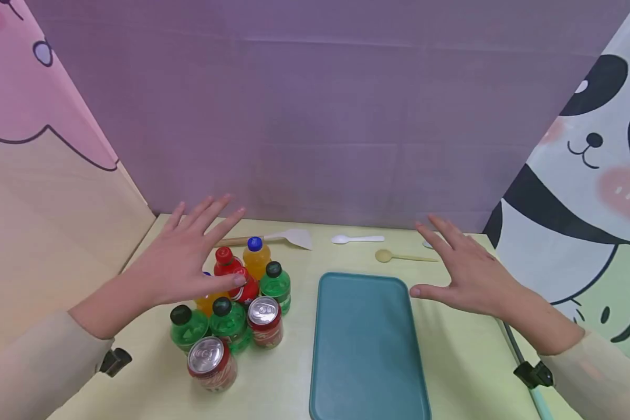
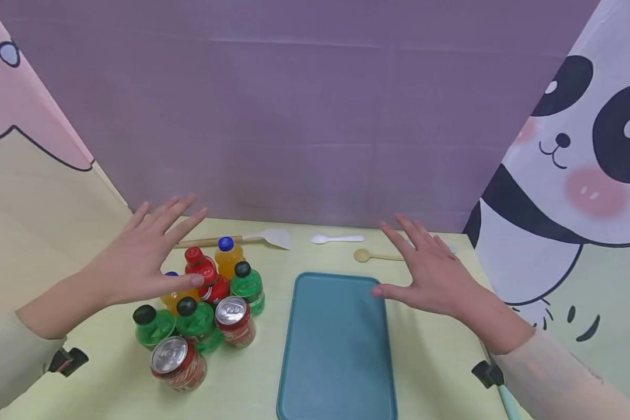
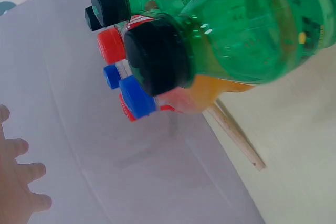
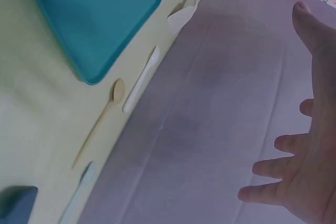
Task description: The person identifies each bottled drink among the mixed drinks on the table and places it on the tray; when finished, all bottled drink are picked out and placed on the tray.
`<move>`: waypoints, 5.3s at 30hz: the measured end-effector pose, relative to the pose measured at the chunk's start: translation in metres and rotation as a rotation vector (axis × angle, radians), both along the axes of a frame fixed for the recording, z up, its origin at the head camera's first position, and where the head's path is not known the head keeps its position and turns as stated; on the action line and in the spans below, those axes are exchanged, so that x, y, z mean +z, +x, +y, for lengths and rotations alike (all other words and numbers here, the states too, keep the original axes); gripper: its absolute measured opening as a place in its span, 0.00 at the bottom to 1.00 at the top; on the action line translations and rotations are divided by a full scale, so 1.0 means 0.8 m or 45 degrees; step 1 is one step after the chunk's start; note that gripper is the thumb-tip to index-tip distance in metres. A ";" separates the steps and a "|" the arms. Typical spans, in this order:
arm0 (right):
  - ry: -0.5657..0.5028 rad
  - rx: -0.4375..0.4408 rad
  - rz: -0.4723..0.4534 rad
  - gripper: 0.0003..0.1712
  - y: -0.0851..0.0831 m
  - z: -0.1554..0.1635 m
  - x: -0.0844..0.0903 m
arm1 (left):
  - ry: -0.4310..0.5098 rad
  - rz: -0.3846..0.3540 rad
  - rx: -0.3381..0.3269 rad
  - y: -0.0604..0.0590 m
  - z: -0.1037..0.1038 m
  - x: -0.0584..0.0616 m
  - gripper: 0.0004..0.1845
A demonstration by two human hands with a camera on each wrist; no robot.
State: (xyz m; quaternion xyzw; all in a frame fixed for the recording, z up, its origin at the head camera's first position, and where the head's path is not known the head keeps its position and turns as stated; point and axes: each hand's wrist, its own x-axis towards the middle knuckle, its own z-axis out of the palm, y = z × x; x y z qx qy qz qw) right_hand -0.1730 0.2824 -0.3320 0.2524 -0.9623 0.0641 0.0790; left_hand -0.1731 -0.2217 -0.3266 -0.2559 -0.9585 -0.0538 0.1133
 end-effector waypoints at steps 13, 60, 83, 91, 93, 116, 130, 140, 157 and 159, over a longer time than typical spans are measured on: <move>-0.347 -0.087 -0.265 0.60 0.023 0.020 -0.059 | 0.329 -0.182 0.198 0.054 -0.073 -0.034 0.55; -1.017 -0.536 -0.974 0.39 0.038 0.015 -0.203 | 1.040 -0.688 0.160 0.098 -0.095 -0.162 0.27; -1.141 -0.557 -1.038 0.40 0.040 0.017 -0.209 | 0.993 -0.343 0.323 0.112 -0.092 -0.142 0.20; -1.135 -0.562 -1.035 0.40 0.040 0.016 -0.207 | 0.978 -0.287 0.364 0.113 -0.099 -0.106 0.19; -1.132 -0.564 -1.032 0.40 0.040 0.015 -0.206 | 0.974 -0.285 0.377 0.112 -0.103 -0.092 0.19; -1.159 -0.559 -1.012 0.39 0.037 0.016 -0.210 | 1.075 -0.290 0.314 0.082 -0.059 0.048 0.22; -1.150 -0.566 -1.007 0.38 0.040 0.013 -0.208 | 1.181 -0.608 0.052 0.021 0.094 0.073 0.19; -1.173 -0.568 -0.993 0.37 0.042 0.014 -0.210 | 1.320 -0.783 -0.023 -0.035 0.205 0.033 0.19; -1.165 -0.610 -0.988 0.37 0.046 0.014 -0.213 | 1.171 -0.775 0.074 -0.072 0.354 -0.076 0.23; -1.154 -0.621 -0.986 0.36 0.046 0.013 -0.213 | 1.172 -0.772 0.083 -0.074 0.365 -0.086 0.22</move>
